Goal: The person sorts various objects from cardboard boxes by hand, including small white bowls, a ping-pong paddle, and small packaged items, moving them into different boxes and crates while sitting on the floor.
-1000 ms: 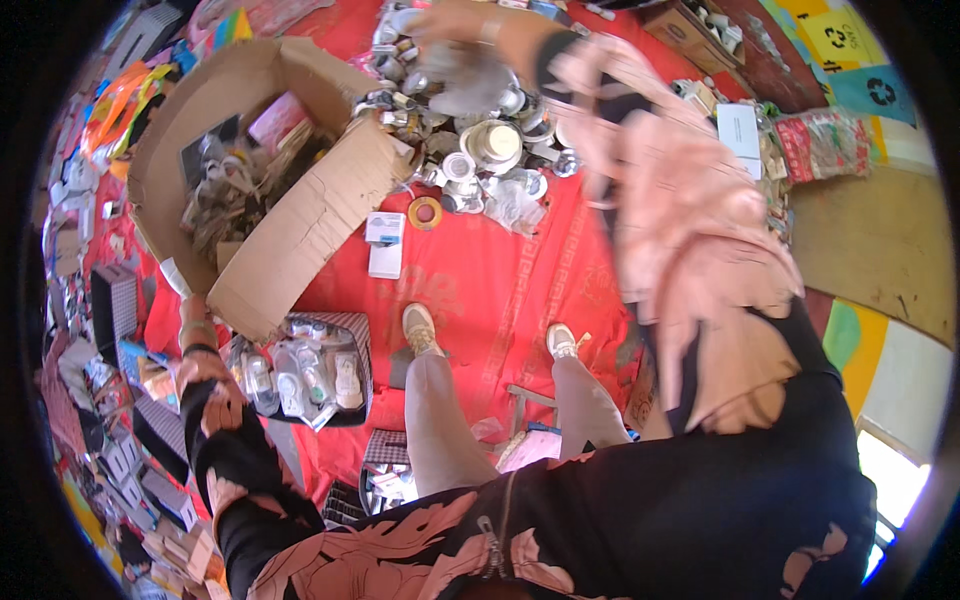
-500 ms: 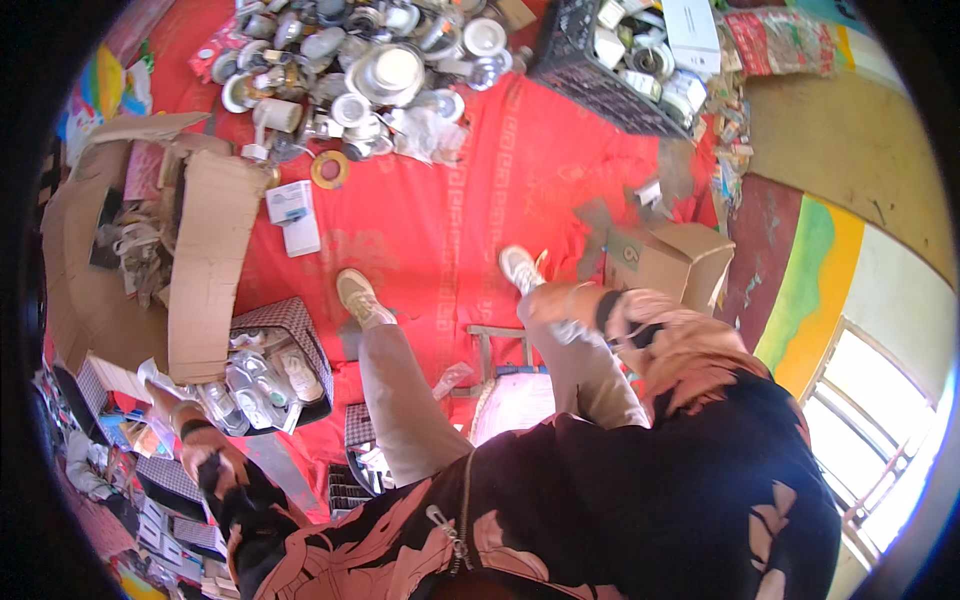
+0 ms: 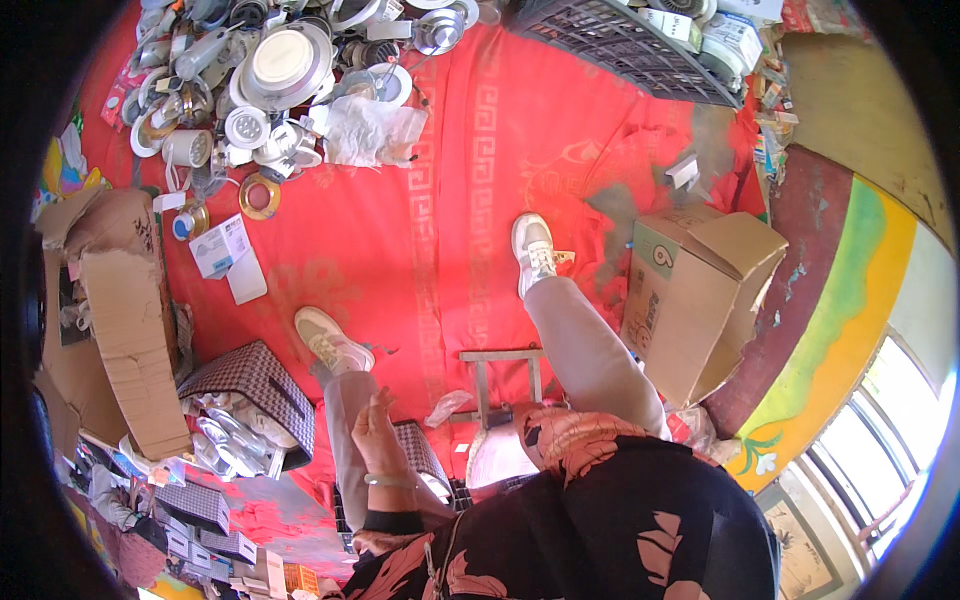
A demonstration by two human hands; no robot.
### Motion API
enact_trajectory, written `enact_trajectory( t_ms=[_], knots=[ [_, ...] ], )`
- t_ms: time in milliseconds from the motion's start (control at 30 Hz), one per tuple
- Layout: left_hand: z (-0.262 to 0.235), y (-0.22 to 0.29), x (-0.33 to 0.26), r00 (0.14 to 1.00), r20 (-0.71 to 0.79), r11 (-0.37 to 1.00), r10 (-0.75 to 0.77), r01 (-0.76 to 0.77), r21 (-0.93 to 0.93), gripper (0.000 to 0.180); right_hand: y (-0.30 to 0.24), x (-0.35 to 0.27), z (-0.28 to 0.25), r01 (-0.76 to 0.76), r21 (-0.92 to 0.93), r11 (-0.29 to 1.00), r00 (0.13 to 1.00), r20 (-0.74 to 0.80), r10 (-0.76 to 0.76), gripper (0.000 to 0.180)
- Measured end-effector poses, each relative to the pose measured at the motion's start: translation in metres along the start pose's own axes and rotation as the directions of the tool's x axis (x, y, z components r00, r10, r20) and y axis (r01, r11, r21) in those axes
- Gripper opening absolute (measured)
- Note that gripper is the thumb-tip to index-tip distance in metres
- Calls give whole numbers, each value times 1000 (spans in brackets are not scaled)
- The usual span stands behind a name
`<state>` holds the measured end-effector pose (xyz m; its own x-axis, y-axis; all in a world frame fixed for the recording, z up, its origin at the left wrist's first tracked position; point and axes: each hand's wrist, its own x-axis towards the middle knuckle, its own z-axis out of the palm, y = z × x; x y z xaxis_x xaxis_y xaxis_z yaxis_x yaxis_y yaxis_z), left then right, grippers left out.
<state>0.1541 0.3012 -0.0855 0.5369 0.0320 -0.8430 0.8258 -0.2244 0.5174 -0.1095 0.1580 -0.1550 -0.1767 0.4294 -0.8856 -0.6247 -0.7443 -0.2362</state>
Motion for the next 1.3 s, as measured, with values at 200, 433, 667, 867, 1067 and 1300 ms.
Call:
enact_trajectory(
  t_ms=[200,433,667,867,1067,1300],
  knots=[
    [18,13,19,1000,-9,1000,-4,4,-26,29,-13,-1,-18,90,8,996,996,24,-90,33],
    [16,27,32,1000,-20,993,9,-11,-116,28,-91,-34,-115,268,-164,949,964,45,-264,40],
    [14,75,48,994,-5,985,106,-106,-139,26,-166,-100,-271,76,-28,997,989,-128,-79,50],
    [4,158,78,972,-25,972,236,-236,1,23,-142,-55,-256,187,-467,864,892,-287,-349,69],
    [-28,247,109,683,12,630,730,-680,376,23,-150,-78,-255,174,-501,848,889,-290,-354,58],
    [3,301,116,180,88,93,980,-796,598,28,-156,-150,-277,124,-558,820,734,-504,-454,46]
  ],
)
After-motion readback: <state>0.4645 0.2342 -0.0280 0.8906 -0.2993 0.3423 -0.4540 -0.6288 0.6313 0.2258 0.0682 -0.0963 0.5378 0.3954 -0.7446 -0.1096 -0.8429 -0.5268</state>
